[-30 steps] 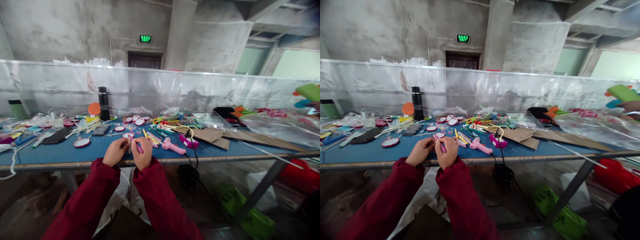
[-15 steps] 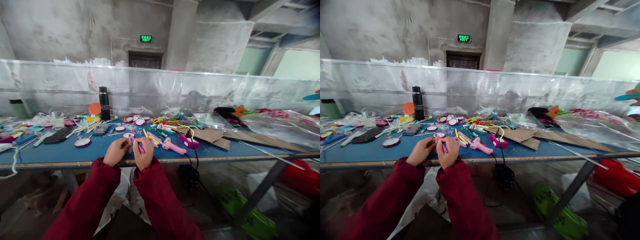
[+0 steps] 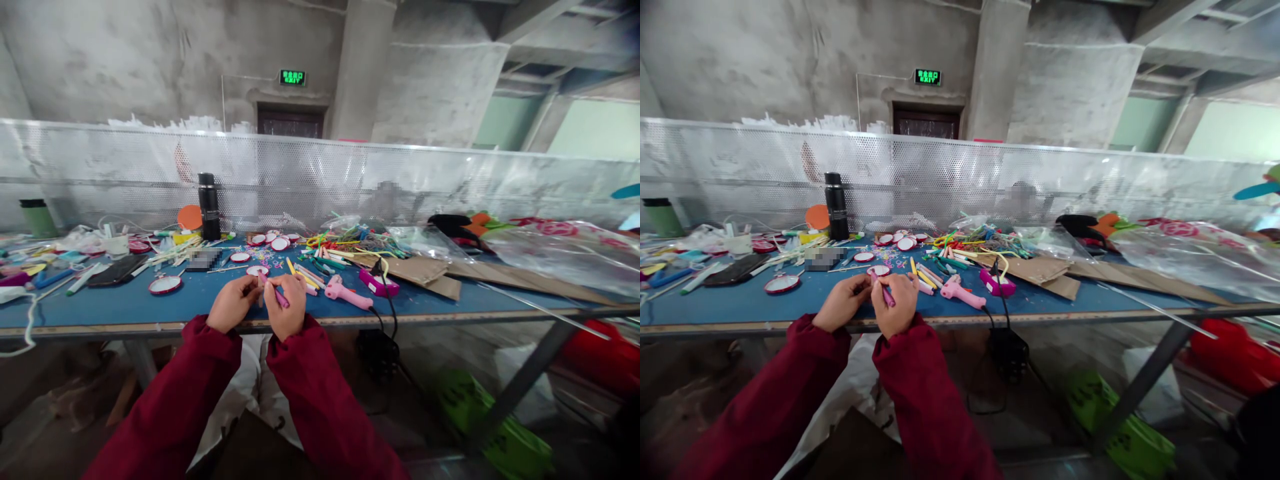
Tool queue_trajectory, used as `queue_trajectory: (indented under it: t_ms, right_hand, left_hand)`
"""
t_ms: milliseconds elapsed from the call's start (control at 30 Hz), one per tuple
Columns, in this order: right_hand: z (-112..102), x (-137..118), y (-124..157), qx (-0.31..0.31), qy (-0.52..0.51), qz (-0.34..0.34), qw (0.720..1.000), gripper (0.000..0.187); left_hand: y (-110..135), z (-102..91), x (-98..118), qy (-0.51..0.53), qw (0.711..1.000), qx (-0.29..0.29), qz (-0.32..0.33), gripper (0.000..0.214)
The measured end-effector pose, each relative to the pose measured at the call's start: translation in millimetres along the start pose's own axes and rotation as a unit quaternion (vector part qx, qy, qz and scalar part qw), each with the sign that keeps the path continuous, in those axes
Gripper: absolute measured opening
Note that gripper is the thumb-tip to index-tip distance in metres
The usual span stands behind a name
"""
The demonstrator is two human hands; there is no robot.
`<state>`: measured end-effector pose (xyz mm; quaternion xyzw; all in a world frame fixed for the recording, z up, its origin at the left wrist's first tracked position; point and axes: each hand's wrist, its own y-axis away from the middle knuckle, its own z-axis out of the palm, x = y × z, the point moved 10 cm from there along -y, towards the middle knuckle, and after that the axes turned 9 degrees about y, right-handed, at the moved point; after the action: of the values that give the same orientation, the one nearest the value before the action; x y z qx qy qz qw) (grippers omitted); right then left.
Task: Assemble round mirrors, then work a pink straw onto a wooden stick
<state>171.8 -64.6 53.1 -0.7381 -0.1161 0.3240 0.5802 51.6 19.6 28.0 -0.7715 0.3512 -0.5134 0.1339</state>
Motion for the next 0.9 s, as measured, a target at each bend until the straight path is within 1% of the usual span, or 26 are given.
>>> queue_trajectory:
  t_ms: [200,400,567,900]
  right_hand:
    - [-1.4,1.9,0.2,0.011,0.002,0.008,1.000,0.010]
    - [1.6,-0.2,0.1,-0.006,0.000,-0.001,1.000,0.010]
    - [-4.3,1.1,0.6,0.018,0.005,0.008,1.000,0.011]
    - [-0.5,-1.7,0.1,-0.006,0.008,-0.001,1.000,0.011]
  left_hand:
    - [-0.2,-0.4,-0.5,-0.002,1.000,0.001,0.000,0.022]
    - [0.3,-0.9,0.6,-0.012,1.000,0.001,0.005,0.023]
    - [0.1,-1.0,-1.5,-0.020,1.000,0.002,-0.005,0.020]
    - [-0.4,-0.2,-3.1,-0.005,1.000,0.001,-0.007,0.022]
